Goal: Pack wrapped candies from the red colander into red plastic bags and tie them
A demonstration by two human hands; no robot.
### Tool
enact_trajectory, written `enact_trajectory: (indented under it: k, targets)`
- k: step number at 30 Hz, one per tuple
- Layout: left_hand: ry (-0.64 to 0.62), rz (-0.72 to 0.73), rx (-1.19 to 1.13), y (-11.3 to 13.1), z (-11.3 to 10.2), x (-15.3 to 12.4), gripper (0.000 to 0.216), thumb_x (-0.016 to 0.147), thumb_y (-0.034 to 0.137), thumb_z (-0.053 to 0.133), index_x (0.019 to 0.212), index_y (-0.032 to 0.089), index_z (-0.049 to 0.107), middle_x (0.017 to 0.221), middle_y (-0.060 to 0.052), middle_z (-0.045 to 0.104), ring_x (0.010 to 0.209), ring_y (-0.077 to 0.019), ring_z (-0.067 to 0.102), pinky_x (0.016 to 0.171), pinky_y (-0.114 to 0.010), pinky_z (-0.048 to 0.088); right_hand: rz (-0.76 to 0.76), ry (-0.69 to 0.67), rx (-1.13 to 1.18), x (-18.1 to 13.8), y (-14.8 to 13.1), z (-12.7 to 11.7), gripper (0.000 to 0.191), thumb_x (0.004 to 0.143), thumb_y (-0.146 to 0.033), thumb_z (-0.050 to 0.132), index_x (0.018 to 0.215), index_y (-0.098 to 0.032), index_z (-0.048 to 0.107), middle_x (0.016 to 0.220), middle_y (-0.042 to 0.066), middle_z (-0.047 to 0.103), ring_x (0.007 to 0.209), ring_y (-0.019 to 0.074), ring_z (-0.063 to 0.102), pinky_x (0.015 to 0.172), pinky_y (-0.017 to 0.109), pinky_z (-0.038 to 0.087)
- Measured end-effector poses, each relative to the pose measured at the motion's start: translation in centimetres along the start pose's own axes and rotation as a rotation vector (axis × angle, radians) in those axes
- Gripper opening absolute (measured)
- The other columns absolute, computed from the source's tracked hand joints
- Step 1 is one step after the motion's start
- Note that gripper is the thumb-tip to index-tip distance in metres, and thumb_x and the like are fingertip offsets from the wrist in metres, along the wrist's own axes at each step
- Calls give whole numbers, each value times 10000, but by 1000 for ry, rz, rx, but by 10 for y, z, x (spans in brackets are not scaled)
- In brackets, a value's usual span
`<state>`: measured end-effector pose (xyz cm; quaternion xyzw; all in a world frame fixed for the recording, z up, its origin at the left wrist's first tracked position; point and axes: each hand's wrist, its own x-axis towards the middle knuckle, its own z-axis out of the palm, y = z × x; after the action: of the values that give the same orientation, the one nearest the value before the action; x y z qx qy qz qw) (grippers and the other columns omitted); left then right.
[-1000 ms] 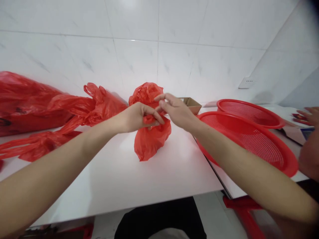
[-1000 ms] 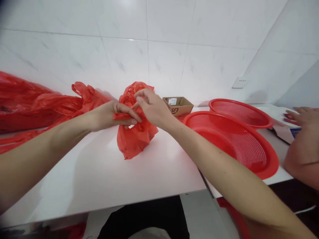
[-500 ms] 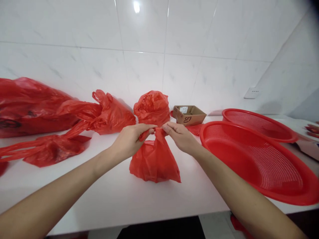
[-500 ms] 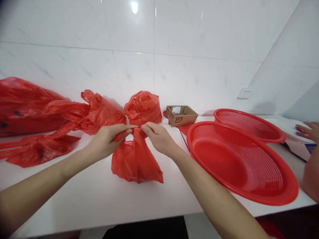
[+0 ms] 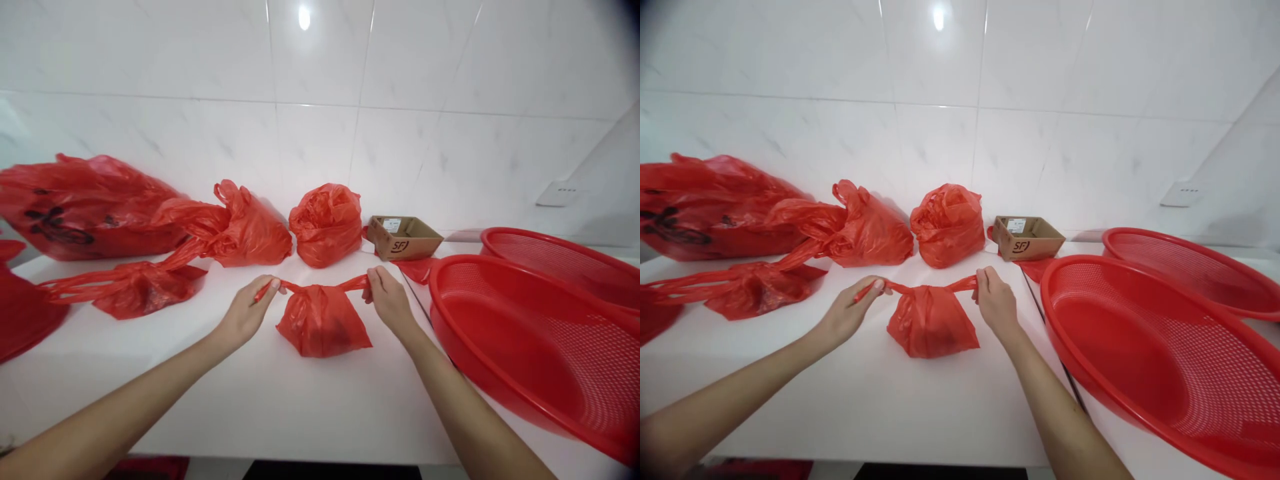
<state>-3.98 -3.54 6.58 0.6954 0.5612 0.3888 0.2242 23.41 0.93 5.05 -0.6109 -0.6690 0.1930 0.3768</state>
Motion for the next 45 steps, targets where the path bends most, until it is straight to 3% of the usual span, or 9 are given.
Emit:
enact_trajectory:
  k: [5, 9, 13, 20, 27, 32, 39, 45]
  targets:
    - [132, -34, -15, -3, 57, 22, 410, 984, 505, 209, 836, 216, 459, 839, -18, 576, 806, -171, 557, 751, -281, 440, 22, -35, -222, -12, -25, 35, 298, 964, -520, 314, 968, -230, 382, 737, 9, 632, 657, 204, 597, 565, 257, 260]
    - [125, -57, 67, -3, 79, 25, 381, 983, 511, 198, 803, 238, 393, 774, 10, 542, 708, -170, 527, 658, -276, 393, -28, -107, -300, -13, -22, 56, 181, 963, -393, 343, 972, -214, 370, 718, 24, 606, 620, 209, 576, 556, 263, 240]
    - [88, -85, 156, -10, 76, 26, 326, 982, 488, 212, 840, 257, 392, 667, 27, 520, 608, -179, 519, 618, -279, 354, -98, -128, -241, -8, -2, 52, 106, 948, -330, 350, 919, -229, 361, 745, 6, 587, 625, 188, 555, 570, 256, 279]
    - [-24, -96, 306, -26, 62, 31, 290, 980, 435, 228, 900, 272, 454, 635, 13, 544, 581, -191, 542, 600, -270, 367, -118, -34, -113, 3, 25, 32, 171, 931, -406, 383, 881, -245, 354, 674, -36, 515, 568, 178, 502, 571, 259, 309]
    - [-145, -149, 520, -38, 75, 67, 300, 950, 380, 297, 945, 244, 564, 836, -93, 670, 732, -261, 628, 633, -319, 406, -50, -121, -301, 37, 43, 48, 72, 920, -291, 443, 893, -228, 425, 732, -4, 580, 627, 160, 517, 558, 240, 249]
    - [-218, -166, 611, -45, 84, 80, 283, 934, 331, 341, 976, 236, 604, 880, -105, 697, 789, -266, 648, 677, -335, 436, -29, -160, -347, 44, 60, 58, 33, 915, -257, 451, 907, -227, 459, 765, 4, 605, 644, 156, 522, 557, 238, 234]
    - [-182, -186, 654, -52, 93, 74, 286, 944, 278, 330, 1121, 237, 551, 1015, -110, 707, 902, -283, 645, 741, -346, 428, -21, -140, -399, 41, 64, 66, 99, 933, -314, 445, 938, -224, 486, 666, -1, 550, 571, 154, 456, 557, 259, 177]
    - [-141, -214, 590, -53, 90, 68, 306, 950, 346, 322, 1049, 242, 592, 1015, -107, 704, 914, -295, 642, 736, -349, 418, 51, -39, -299, 44, 70, 61, 203, 932, -403, 427, 835, -226, 444, 623, -17, 513, 568, 153, 438, 562, 250, 221]
